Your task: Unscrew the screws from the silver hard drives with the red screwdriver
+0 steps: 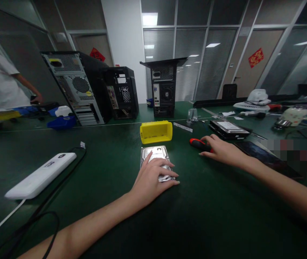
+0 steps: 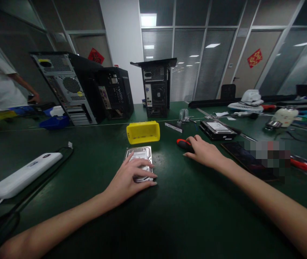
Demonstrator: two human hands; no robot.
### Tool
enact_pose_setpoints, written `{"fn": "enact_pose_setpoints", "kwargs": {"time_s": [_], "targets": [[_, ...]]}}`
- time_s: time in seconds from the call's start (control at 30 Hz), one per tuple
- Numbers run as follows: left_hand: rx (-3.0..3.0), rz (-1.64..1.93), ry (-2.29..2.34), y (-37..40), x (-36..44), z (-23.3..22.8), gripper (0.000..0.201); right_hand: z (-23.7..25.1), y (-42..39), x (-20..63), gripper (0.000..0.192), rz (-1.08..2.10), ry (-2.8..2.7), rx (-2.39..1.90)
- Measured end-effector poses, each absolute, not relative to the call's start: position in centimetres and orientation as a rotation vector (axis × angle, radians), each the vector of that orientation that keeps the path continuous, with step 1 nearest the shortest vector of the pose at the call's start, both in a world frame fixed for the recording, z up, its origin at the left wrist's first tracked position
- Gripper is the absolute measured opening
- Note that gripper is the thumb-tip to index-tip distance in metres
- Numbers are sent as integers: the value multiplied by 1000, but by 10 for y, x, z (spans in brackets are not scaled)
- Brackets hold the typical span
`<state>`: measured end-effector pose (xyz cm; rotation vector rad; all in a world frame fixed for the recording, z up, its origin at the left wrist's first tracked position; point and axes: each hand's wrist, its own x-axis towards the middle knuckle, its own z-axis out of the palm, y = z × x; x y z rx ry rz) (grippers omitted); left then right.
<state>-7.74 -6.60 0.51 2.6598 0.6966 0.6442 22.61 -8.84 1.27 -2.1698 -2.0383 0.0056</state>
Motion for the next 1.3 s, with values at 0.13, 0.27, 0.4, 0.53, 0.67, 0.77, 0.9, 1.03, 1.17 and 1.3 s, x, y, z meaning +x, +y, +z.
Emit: {"fn": "enact_pose_setpoints", "kwargs": {"time_s": [0.13,0.27,0.4,0.53,0.67,0.77,0.9,1.03,1.17,1.3], "targets": [[2640,672,702,-66,-78,3,14,6,-84,240,50,-32,-1968,-2334],[2639,672,697,-66,-78,4,14,6,-83,251,32,-12,-1956,-2312],[2638,682,693,-65,-78,2,15,26,-86,240,30,17,-1956,-2110],[2631,693,695,-64,-79,0,14,55,-95,199,41,83,-1850,-1770],[2611,685,707,-63,-79,-1,13,64,-110,143,33,610,-1399,-1013],[2602,697,708,-62,-78,-2,12,55,-119,114,33,734,-1333,-883],[2600,708,697,-61,-77,-3,11,41,-121,104,34,696,-1423,-878],[2593,696,691,-60,-76,-3,11,37,-119,105,31,660,-1468,-825],[2588,697,691,-60,-77,-3,11,38,-119,104,31,694,-1456,-810],[2589,705,691,-60,-76,-5,11,37,-120,104,31,682,-1459,-809]]}}
